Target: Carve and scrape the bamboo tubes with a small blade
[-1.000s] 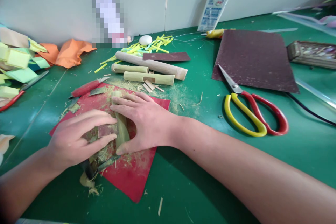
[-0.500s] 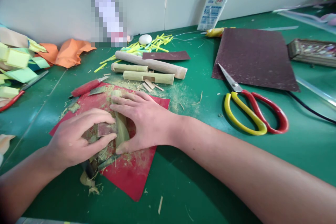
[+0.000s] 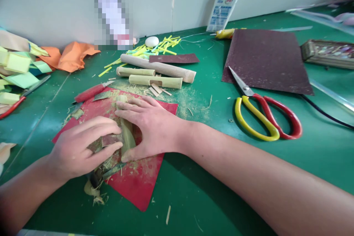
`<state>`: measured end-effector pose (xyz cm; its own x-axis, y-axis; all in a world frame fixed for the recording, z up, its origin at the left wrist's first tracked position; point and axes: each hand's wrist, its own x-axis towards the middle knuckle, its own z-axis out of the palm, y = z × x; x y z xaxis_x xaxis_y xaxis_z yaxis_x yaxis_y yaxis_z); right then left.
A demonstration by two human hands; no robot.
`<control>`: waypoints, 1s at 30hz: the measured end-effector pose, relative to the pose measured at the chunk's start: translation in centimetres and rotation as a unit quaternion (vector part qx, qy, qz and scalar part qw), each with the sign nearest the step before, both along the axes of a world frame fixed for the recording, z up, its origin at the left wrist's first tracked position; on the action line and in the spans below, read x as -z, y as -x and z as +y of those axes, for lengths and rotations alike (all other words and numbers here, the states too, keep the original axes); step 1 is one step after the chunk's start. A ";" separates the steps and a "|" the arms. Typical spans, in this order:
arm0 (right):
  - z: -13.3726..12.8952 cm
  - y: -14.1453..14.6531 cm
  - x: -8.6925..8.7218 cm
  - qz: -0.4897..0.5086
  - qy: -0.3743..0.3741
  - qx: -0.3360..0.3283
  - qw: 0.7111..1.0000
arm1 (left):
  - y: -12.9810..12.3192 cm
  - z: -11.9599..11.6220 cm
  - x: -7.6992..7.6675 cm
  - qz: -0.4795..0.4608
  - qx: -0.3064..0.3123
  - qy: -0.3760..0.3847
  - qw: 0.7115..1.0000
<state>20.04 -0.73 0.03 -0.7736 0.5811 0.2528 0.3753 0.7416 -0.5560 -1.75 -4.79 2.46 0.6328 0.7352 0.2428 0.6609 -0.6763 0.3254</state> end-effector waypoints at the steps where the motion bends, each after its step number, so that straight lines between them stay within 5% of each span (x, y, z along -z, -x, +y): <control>1: 0.0 0.0 0.0 0.000 0.001 0.000 1.000 | 0.0 0.1 0.0 -0.002 -0.004 -0.001 1.000; 30: 0.0 -0.1 0.0 -0.013 -0.003 -0.004 1.000 | 0.9 1.8 -0.6 -0.039 0.005 0.007 0.999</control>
